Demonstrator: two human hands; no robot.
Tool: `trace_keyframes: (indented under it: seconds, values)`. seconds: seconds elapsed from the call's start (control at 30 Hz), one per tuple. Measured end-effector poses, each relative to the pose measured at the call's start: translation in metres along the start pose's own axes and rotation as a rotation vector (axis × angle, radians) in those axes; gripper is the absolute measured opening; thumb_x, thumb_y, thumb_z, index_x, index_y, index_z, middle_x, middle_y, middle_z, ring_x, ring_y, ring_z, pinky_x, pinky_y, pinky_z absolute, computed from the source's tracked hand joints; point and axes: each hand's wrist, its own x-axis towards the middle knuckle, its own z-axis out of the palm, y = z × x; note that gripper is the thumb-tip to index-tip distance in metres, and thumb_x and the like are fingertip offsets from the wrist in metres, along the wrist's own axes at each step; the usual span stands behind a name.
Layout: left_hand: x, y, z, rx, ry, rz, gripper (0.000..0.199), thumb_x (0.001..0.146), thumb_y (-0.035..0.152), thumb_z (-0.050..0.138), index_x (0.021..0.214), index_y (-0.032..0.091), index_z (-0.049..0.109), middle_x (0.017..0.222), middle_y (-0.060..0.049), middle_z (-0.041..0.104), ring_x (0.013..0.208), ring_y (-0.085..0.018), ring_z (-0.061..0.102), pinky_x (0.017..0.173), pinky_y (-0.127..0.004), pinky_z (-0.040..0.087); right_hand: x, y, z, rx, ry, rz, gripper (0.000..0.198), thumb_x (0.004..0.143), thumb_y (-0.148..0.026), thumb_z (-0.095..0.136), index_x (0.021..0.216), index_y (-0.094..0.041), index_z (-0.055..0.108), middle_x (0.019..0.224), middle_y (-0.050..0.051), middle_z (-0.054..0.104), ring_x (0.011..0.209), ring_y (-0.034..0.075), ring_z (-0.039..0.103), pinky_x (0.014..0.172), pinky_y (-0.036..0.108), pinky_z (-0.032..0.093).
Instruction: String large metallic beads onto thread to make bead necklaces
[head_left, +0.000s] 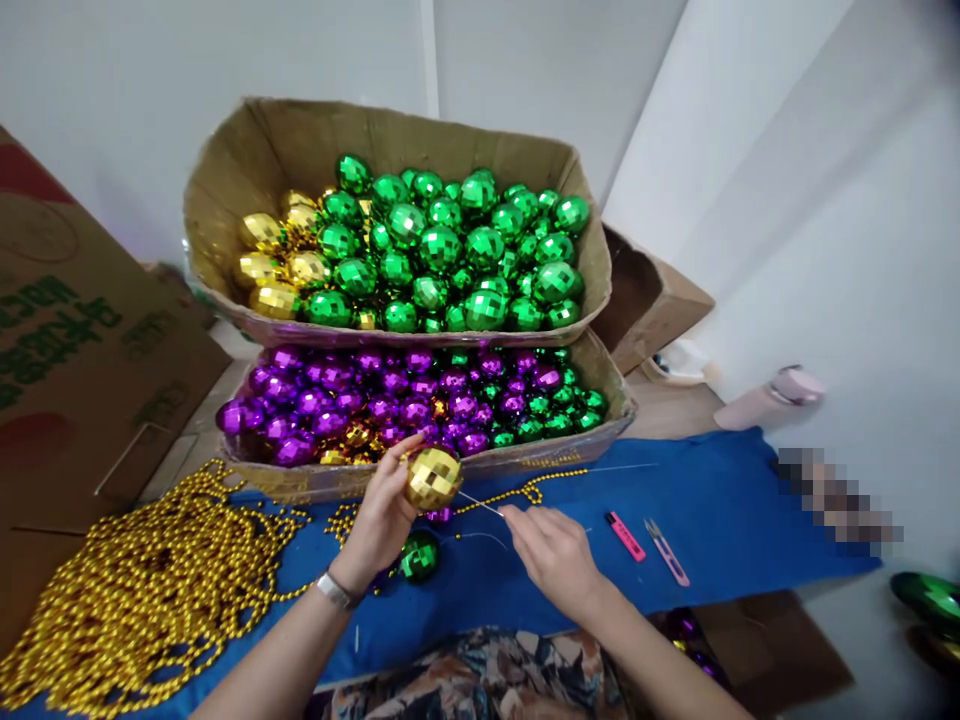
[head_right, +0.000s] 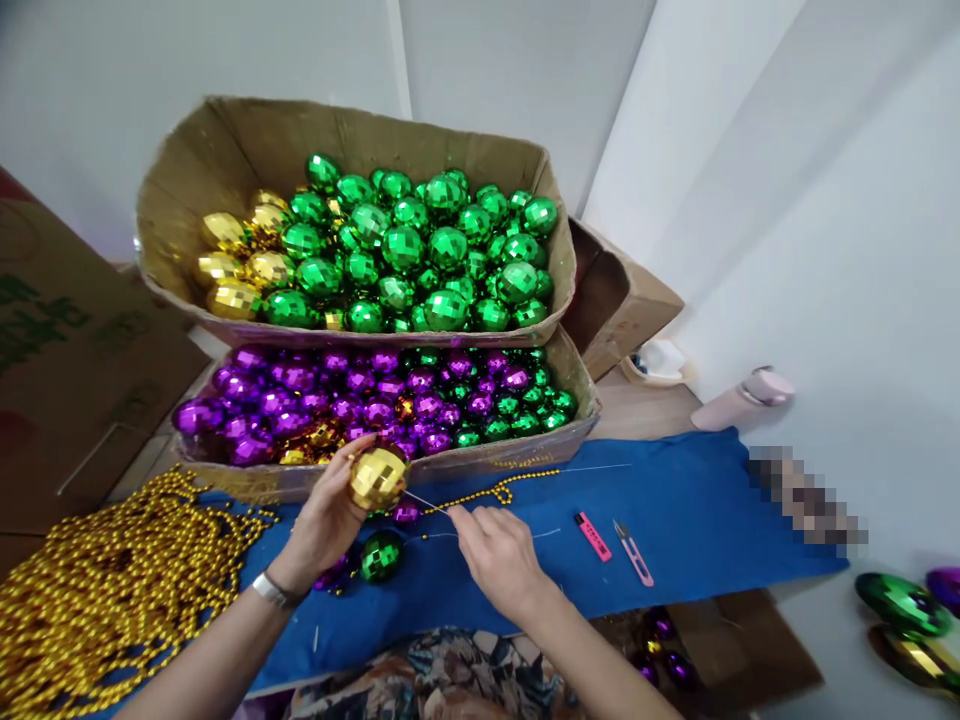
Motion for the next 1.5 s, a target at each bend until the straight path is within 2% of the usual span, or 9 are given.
trace_keyframes:
  seconds: [0.23,0.63,0.83,1.0,1.07,1.13,1.23,1.37,1.5]
  values:
    - [-0.013,-0.026,0.0,0.122,-0.094,-0.007,0.059,0.074,0.029,0.074,0.129,0.025,0.053,0.128,-0.011,0.056,0.112,-0.028,0.057,0.09,-0.034,0.051,-0.007,-0.003,0.018,0.183,0.004,0.083,0.026,0.096,-0.014,0.038,0.105,-0.018,0.061,0.087,0.007,0.07,0.078,0.016,0.067,0.075,0.028,0.054]
    - [-0.022,-0.034,-0.007,0.084,-0.069,-0.074,0.057,0.072,0.03,0.076,0.125,0.029,0.055,0.123,-0.008,0.059,0.105,-0.026,0.061,0.087,-0.034,0.051,-0.008,-0.009,0.025,0.274,-0.024,0.109,0.024,0.097,-0.017,0.038,0.105,-0.018,0.06,0.089,0.007,0.07,0.078,0.016,0.068,0.073,0.028,0.055]
    - [-0.031,-0.047,-0.01,0.177,-0.12,-0.045,0.063,0.071,0.026,0.078,0.13,0.029,0.053,0.122,-0.009,0.061,0.112,-0.027,0.057,0.095,-0.036,0.046,-0.009,-0.015,0.034,0.341,-0.11,0.162,0.02,0.097,-0.018,0.035,0.097,-0.019,0.055,0.082,0.006,0.067,0.073,0.017,0.065,0.066,0.027,0.052]
    - [-0.046,-0.041,-0.029,0.376,-0.273,-0.056,0.08,0.072,0.026,0.076,0.142,0.034,0.039,0.144,-0.008,0.044,0.127,-0.029,0.047,0.1,-0.041,0.044,-0.017,-0.017,0.045,0.491,-0.157,0.21,0.025,0.096,-0.017,0.034,0.075,-0.021,0.046,0.064,0.001,0.059,0.057,0.014,0.06,0.055,0.022,0.047]
    - [-0.051,-0.033,-0.053,0.619,-0.138,0.039,0.062,0.075,0.027,0.072,0.133,0.03,0.052,0.136,-0.009,0.053,0.118,-0.028,0.054,0.092,-0.037,0.048,-0.02,-0.016,0.045,0.543,-0.15,0.222,0.024,0.096,-0.016,0.035,0.075,-0.021,0.048,0.064,0.001,0.06,0.058,0.013,0.061,0.056,0.021,0.047]
    - [-0.053,-0.025,-0.087,0.926,0.133,0.141,0.03,0.08,0.034,0.065,0.108,0.025,0.068,0.106,-0.009,0.067,0.094,-0.025,0.064,0.079,-0.034,0.051,-0.023,-0.014,0.044,0.552,-0.126,0.23,0.023,0.095,-0.016,0.036,0.077,-0.021,0.049,0.065,0.001,0.06,0.059,0.013,0.061,0.056,0.021,0.046]
    - [-0.046,-0.014,-0.147,1.267,0.509,0.19,0.02,0.083,0.038,0.057,0.092,0.023,0.067,0.087,-0.007,0.067,0.08,-0.024,0.062,0.077,-0.035,0.049,-0.024,-0.012,0.043,0.536,-0.122,0.233,0.024,0.095,-0.017,0.038,0.075,-0.021,0.049,0.065,0.001,0.059,0.059,0.013,0.06,0.056,0.021,0.044]
    - [-0.028,-0.009,-0.203,1.334,0.631,0.158,0.014,0.077,0.028,0.058,0.087,0.021,0.065,0.093,-0.012,0.065,0.093,-0.03,0.058,0.09,-0.042,0.042,-0.023,-0.012,0.046,0.551,-0.14,0.224,0.026,0.096,-0.017,0.037,0.073,-0.021,0.047,0.066,0.0,0.058,0.06,0.012,0.058,0.057,0.021,0.043]
    - [-0.016,-0.012,-0.221,1.29,0.666,0.121,0.009,0.072,0.02,0.056,0.075,0.018,0.064,0.086,-0.012,0.063,0.097,-0.029,0.056,0.093,-0.04,0.039,-0.024,-0.015,0.05,0.546,-0.142,0.198,0.025,0.097,-0.016,0.037,0.074,-0.021,0.045,0.066,0.0,0.055,0.059,0.012,0.056,0.057,0.021,0.041]
